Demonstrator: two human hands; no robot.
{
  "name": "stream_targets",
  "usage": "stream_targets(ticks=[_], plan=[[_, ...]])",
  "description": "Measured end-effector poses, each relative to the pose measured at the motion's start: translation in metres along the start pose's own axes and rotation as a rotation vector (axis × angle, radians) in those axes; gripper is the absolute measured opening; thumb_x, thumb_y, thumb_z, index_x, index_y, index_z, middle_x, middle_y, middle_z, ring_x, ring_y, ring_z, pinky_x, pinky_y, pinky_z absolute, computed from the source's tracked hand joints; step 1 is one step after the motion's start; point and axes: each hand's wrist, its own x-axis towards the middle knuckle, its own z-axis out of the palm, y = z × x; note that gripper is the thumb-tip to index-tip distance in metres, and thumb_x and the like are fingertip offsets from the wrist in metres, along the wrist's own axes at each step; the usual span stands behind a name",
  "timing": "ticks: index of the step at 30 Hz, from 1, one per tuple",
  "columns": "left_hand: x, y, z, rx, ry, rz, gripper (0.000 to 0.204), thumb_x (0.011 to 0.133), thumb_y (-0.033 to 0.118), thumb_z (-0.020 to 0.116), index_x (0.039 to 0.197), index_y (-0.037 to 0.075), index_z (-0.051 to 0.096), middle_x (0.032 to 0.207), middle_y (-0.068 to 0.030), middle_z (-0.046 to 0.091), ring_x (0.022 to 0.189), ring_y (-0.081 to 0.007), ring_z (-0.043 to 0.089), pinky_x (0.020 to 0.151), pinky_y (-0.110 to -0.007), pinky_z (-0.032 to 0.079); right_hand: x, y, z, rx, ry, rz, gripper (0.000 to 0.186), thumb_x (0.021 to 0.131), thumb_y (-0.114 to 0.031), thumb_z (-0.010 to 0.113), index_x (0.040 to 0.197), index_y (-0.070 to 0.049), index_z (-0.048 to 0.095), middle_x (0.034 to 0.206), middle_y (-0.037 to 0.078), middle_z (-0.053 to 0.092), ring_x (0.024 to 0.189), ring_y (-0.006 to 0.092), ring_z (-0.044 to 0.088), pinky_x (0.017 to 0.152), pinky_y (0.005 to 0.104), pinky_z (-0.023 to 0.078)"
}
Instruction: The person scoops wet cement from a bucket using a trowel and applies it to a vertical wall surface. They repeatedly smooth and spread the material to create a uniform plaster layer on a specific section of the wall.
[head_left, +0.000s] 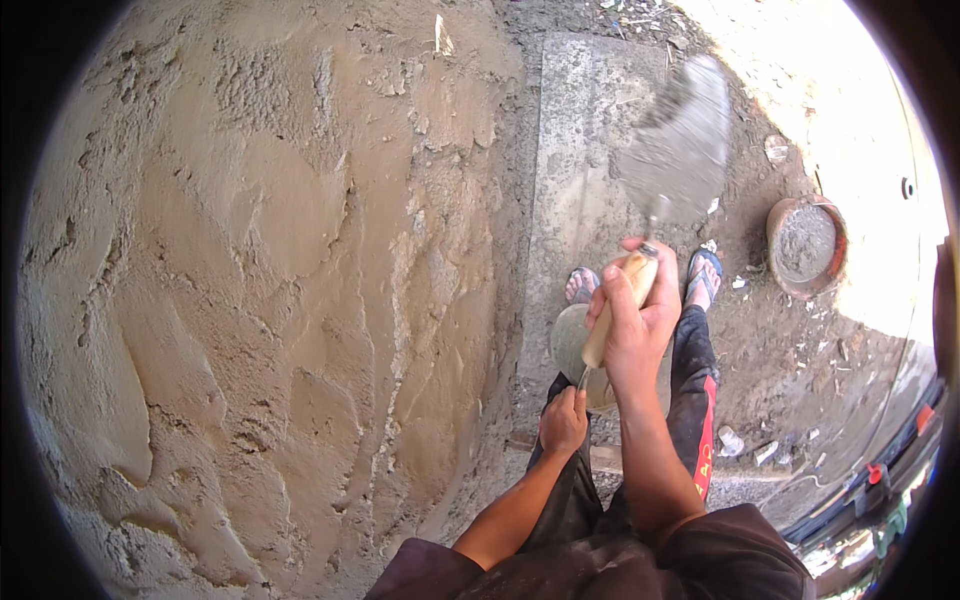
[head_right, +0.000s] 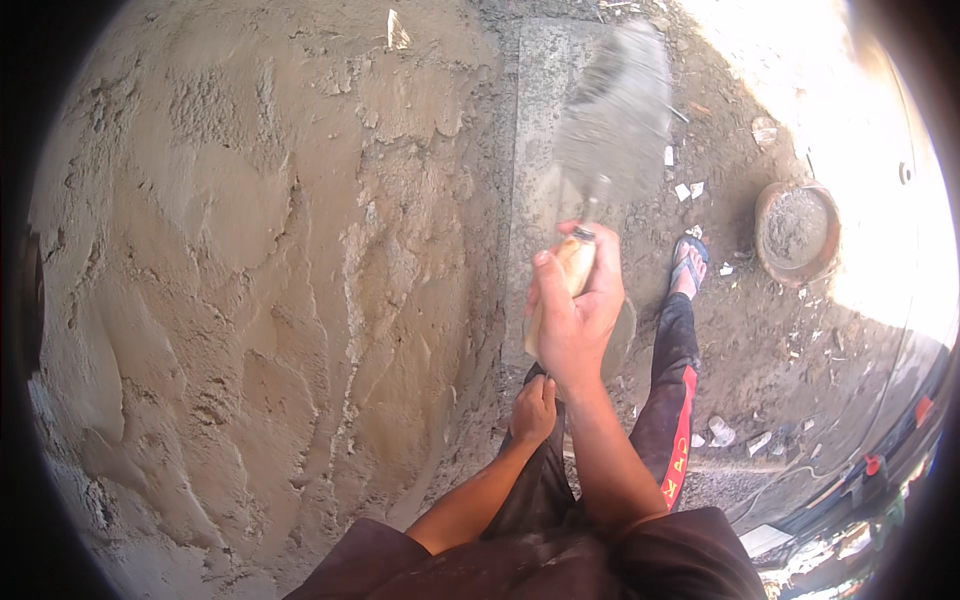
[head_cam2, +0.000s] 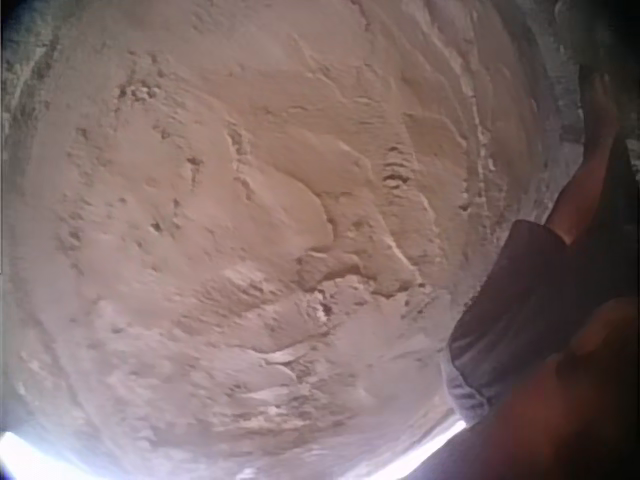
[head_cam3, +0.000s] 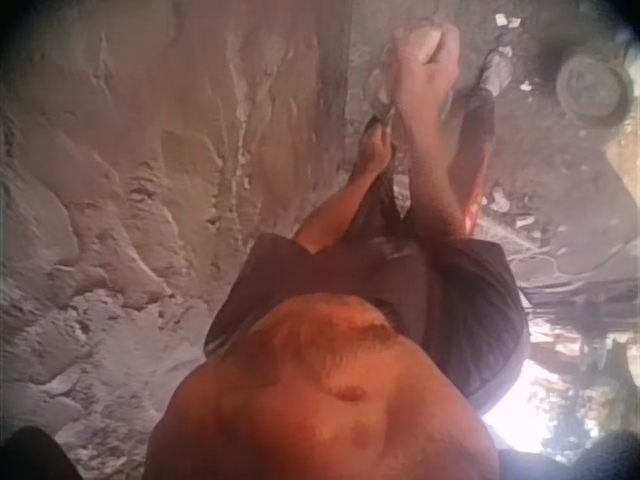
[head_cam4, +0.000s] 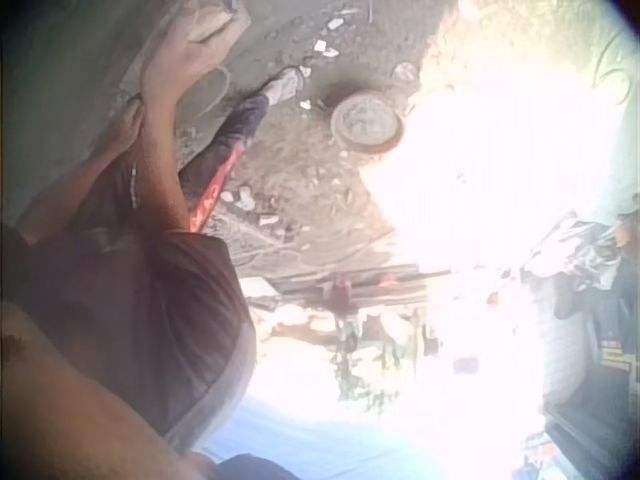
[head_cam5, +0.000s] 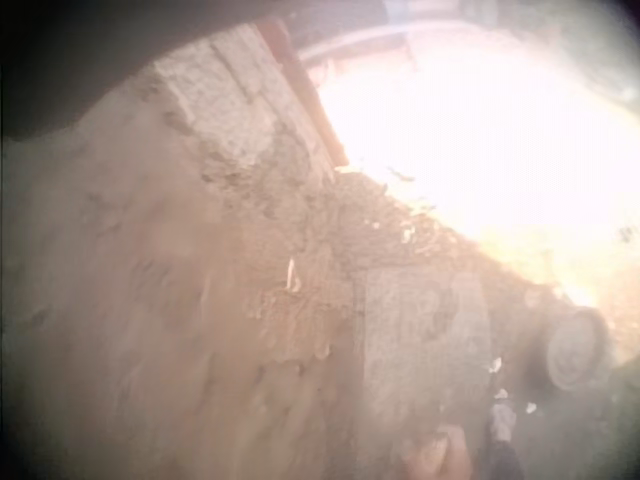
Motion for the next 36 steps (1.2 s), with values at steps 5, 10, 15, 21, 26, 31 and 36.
stream_targets(ticks=[5, 10, 15, 21, 26, 31, 36], plan=[[-0.010, -0.003, 0.012, -0.099, 0.000, -0.068, 0.028, 0.107, 0.028, 0.052, 0.096, 0.002, 0.058, 0.094, -0.0232, 0.068, 0.092, -0.0453, 0.065, 0.078, -0.054, 0.052, 0.004, 0.112, 0.002, -0.493, 0.375, -0.235, 0.029, 0.097, -0.009, 0.064, 0.122, -0.001, 0.053, 0.086, 0.013, 0.064, 0.074, 0.0243, 0.064, 0.067, 0.0394, 0.051], [-0.018, -0.028, 0.017, 0.081, 0.022, -0.049, 0.030, 0.107, 0.030, 0.051, 0.097, 0.003, 0.060, 0.094, -0.0241, 0.068, 0.093, -0.0465, 0.065, 0.079, -0.055, 0.052, 0.004, 0.113, -0.006, -0.564, -0.078, -0.103, 0.029, 0.095, -0.012, 0.064, 0.122, -0.002, 0.057, 0.088, 0.020, 0.064, 0.079, 0.0378, 0.065, 0.075, 0.0447, 0.052], [-0.012, 0.001, 0.007, 0.055, 0.006, -0.088, 0.032, 0.107, 0.030, 0.051, 0.093, 0.003, 0.059, 0.092, -0.0232, 0.067, 0.090, -0.0467, 0.065, 0.077, -0.056, 0.051, 0.117, 0.146, -0.029, -0.323, -0.191, 0.245, 0.020, 0.095, -0.019, 0.066, 0.110, -0.007, 0.061, 0.072, 0.004, 0.058, 0.060, 0.0159, 0.058, 0.053, 0.0340, 0.049], [-0.017, 0.001, 0.011, 0.016, -0.008, -0.058, 0.030, 0.107, 0.027, 0.052, 0.091, 0.002, 0.056, 0.089, -0.0226, 0.065, 0.088, -0.0467, 0.063, 0.075, -0.055, 0.049, 0.150, 0.186, 0.006, 0.126, -0.639, 0.646, 0.015, 0.097, -0.022, 0.066, 0.103, -0.008, 0.062, 0.068, -0.002, 0.053, 0.051, 0.0079, 0.049, 0.044, 0.0260, 0.041], [-0.021, -0.005, 0.007, 0.025, 0.011, -0.056, 0.030, 0.107, 0.026, 0.052, 0.090, 0.002, 0.056, 0.088, -0.0224, 0.064, 0.086, -0.0463, 0.063, 0.074, -0.055, 0.049, 0.112, 0.191, 0.024, 0.195, -0.738, 0.733, 0.013, 0.095, -0.019, 0.065, 0.099, -0.007, 0.061, 0.065, -0.002, 0.050, 0.047, 0.0087, 0.045, 0.041, 0.0272, 0.039], [-0.022, -0.016, 0.011, -0.034, 0.021, -0.038, 0.028, 0.107, 0.025, 0.052, 0.090, 0.003, 0.057, 0.088, -0.0221, 0.064, 0.088, -0.0460, 0.064, 0.074, -0.055, 0.050, 0.054, 0.156, 0.039, 0.192, -0.784, 0.641, 0.011, 0.093, -0.009, 0.059, 0.102, -0.001, 0.059, 0.063, 0.001, 0.050, 0.043, 0.0103, 0.048, 0.038, 0.0298, 0.042], [-0.023, -0.025, 0.013, -0.054, 0.033, 0.072, 0.022, 0.103, 0.021, 0.054, 0.092, 0.003, 0.057, 0.089, -0.0234, 0.065, 0.092, -0.0465, 0.064, 0.078, -0.055, 0.050, 0.018, 0.122, 0.048, 0.143, -0.809, 0.623, 0.008, 0.094, -0.007, 0.060, 0.101, -0.002, 0.059, 0.064, 0.001, 0.051, 0.045, 0.0105, 0.051, 0.040, 0.0299, 0.045]])
